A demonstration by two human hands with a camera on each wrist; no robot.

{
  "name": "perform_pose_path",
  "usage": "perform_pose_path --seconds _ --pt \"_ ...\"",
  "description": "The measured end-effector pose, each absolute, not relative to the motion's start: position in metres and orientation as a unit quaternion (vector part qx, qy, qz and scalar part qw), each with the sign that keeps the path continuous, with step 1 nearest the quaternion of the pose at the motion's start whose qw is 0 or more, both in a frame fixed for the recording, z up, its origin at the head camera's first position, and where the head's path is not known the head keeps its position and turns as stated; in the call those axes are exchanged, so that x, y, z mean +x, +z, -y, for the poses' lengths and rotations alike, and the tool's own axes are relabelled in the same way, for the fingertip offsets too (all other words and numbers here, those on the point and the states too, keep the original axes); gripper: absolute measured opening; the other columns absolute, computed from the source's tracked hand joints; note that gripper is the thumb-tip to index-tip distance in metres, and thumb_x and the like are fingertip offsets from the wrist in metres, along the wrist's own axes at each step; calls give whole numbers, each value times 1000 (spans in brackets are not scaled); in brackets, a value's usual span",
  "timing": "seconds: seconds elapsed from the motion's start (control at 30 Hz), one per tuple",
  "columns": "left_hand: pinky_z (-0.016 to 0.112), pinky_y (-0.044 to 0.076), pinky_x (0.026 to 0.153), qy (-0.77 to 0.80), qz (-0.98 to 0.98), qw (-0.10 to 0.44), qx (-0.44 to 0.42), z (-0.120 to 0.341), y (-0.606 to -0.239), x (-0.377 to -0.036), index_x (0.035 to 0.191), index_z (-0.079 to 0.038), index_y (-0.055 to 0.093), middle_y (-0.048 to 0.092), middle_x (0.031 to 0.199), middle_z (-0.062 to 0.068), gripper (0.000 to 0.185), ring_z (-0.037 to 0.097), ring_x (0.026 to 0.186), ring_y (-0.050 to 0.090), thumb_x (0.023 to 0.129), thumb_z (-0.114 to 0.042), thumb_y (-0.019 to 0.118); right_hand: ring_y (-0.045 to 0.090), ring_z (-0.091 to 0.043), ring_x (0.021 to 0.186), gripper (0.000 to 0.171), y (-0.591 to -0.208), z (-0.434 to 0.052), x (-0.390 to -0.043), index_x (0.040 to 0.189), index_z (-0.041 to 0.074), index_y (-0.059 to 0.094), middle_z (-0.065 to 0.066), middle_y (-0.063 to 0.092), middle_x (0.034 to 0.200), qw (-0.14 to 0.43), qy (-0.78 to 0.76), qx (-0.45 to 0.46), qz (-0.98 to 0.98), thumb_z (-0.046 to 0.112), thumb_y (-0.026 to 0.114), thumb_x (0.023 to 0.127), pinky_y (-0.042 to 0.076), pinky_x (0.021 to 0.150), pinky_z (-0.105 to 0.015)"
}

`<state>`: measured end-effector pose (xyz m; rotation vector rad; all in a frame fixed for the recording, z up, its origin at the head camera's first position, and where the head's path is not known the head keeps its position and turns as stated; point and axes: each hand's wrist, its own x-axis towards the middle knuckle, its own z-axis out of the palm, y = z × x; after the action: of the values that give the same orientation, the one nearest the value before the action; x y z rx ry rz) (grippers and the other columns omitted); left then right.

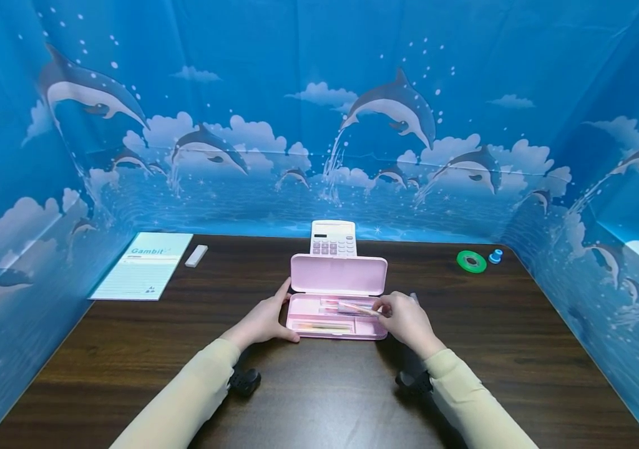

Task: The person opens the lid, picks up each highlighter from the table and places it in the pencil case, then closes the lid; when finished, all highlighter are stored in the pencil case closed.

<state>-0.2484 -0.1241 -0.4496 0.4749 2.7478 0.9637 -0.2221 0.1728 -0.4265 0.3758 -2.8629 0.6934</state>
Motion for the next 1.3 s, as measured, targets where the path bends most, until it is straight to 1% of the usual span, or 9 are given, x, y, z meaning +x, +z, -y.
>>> perform_pose_path --seconds 0.13,0.27,0.4,0.6,0.77,0.87,1.17,1.3 --pt "50 33 108 321 -928 95 165 124 -450 -250 153 -9 5 48 139 14 126 29 126 47 63 -31 89 50 -11 65 8 -425 -154 -222 76 14 71 1 57 72 90 236 146 956 9 78 75 42 56 -27" --pt "50 32 108 321 -927 97 166 124 -450 -251 153 -9 4 48 140 15 126 30 127 46 62 -32 89 48 -11 63 8 -425 -138 -222 76 15 71 1 55 70 83 234 155 956 10 78 75 40 54 -27" --pt "49 31 109 321 -928 99 161 124 -451 -251 153 -11 4 47 140 14 126 29 128 45 63 -32 89 48 -12 63 9 -426 -127 -224 76 14 71 1 55 71 71 233 163 956 8 77 74 41 56 -28" --pt "48 32 108 320 -928 96 165 123 -450 -250 153 -8 4 48 140 14 126 28 128 46 63 -33 89 46 -11 62 9 -431 -115 -229 75 14 71 3 54 67 83 217 191 954 8 77 73 40 58 -26" --pt "49 33 108 325 -926 95 166 123 -450 -249 153 -8 5 48 140 15 126 29 127 46 62 -34 89 46 -11 63 10 -433 -109 -230 76 12 71 3 54 67 67 241 207 946 5 76 73 40 60 -25" --pt "49 33 107 324 -926 96 165 123 -450 -249 153 -9 5 48 140 15 126 30 128 46 62 -34 89 47 -11 64 9 -433 -107 -230 76 12 70 3 54 68 62 246 209 945 7 77 73 41 60 -25" --pt "49 32 108 321 -928 95 163 125 -451 -249 153 -8 5 47 141 15 126 29 128 45 63 -34 89 50 -10 64 7 -429 -110 -228 78 12 71 2 57 69 83 245 201 945 11 77 76 43 60 -25" --pt "49 32 108 326 -927 95 161 126 -450 -249 153 -8 5 47 140 15 126 30 128 45 62 -34 89 50 -9 63 4 -427 -115 -227 80 12 72 1 59 70 80 250 183 948 12 76 78 43 59 -25"
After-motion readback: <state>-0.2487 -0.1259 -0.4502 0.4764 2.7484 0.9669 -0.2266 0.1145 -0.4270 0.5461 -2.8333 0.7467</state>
